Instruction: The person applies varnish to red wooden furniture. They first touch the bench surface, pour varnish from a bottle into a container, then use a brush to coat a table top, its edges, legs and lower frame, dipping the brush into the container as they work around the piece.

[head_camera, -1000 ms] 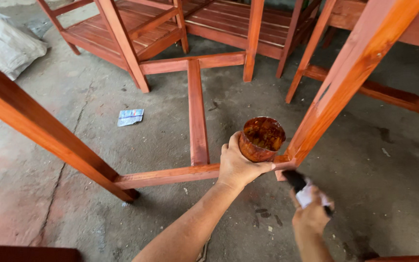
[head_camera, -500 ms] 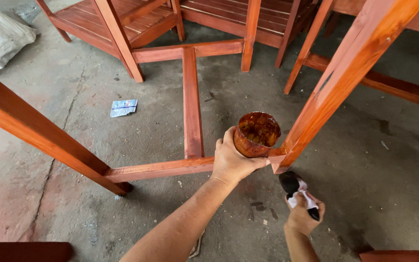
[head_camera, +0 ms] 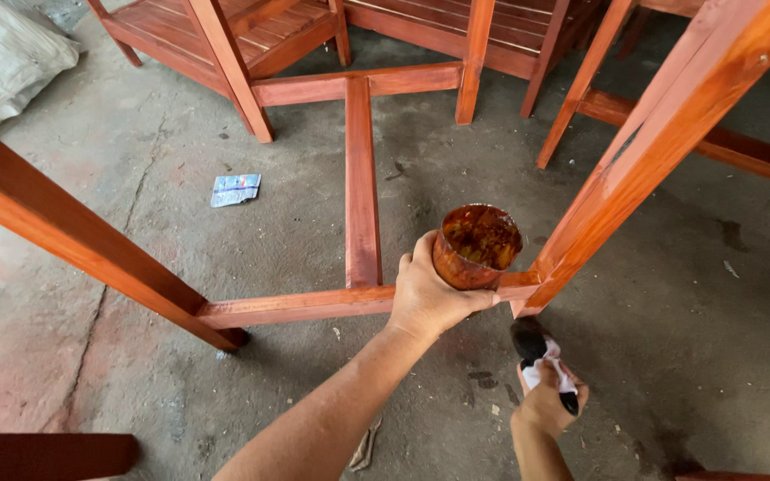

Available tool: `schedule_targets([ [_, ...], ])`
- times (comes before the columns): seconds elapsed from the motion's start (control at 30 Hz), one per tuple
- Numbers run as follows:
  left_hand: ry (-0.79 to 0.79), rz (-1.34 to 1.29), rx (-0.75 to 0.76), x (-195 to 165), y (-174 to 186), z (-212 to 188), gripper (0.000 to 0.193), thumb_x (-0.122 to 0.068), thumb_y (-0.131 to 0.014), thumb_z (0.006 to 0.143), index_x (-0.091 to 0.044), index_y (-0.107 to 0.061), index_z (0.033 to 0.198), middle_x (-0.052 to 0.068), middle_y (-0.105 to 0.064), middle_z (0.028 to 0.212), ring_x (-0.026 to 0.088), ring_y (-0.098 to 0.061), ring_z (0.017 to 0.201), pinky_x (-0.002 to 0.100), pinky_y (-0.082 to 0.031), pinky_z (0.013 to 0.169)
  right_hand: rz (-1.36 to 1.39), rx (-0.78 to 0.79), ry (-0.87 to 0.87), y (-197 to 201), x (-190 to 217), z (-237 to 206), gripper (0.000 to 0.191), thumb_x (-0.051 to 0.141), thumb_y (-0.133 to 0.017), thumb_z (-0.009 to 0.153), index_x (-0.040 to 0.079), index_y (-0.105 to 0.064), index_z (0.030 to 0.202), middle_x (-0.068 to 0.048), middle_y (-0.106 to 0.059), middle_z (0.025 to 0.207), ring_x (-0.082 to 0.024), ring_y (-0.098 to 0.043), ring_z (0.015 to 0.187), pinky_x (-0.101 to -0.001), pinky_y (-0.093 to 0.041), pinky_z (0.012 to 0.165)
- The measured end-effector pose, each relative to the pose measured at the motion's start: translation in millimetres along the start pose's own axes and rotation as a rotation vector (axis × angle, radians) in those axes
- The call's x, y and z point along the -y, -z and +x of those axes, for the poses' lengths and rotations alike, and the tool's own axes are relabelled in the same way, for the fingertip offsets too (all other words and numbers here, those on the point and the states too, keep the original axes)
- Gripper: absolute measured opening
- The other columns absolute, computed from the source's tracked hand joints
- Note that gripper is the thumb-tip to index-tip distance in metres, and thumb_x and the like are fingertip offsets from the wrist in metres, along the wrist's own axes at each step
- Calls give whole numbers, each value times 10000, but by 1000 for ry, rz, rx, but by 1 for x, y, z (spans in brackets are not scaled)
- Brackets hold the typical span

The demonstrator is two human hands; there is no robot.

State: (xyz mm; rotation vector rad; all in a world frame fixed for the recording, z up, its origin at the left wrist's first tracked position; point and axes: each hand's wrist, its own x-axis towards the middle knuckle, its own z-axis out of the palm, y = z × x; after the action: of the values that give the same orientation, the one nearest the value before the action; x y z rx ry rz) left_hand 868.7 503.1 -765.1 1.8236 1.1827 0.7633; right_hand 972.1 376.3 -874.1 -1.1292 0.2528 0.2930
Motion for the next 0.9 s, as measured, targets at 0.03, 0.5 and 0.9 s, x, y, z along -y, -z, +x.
schedule_targets([
  [0.03, 7, 7, -2, 0, 0, 0, 1241, -394, -986, 438, -96, -390, 1486, 201, -523, 1370, 337, -516, 1295, 402, -477, 1091, 20, -22, -24, -3, 0, 4, 313, -21, -669, 907, 102, -468, 1114, -77, -595, 1219, -302, -657, 1096, -538, -600, 856],
  [0.5, 17, -6, 42, -22, -1, -16, 1276, -451, -986, 419, -89, -392, 1488, 194, -509, 1386, 337, -519, 1305, 418, -487, 1081, 229, 189, -113, -9, 42, 43, 195, 46, -621, 974, 148, -531, 1115, -100, -650, 1180, -298, -707, 1070, -599, -578, 894],
  [0.9, 61, -2, 99, -41, 9, -20, 1277, -402, -943, 433, -122, -341, 1524, 170, -467, 1407, 324, -520, 1313, 406, -504, 1077, 556, 563, 138, 5, 115, 24, 258, 43, -605, 1096, 137, -477, 1299, -128, -602, 1332, -385, -663, 1244, -612, -584, 1044],
])
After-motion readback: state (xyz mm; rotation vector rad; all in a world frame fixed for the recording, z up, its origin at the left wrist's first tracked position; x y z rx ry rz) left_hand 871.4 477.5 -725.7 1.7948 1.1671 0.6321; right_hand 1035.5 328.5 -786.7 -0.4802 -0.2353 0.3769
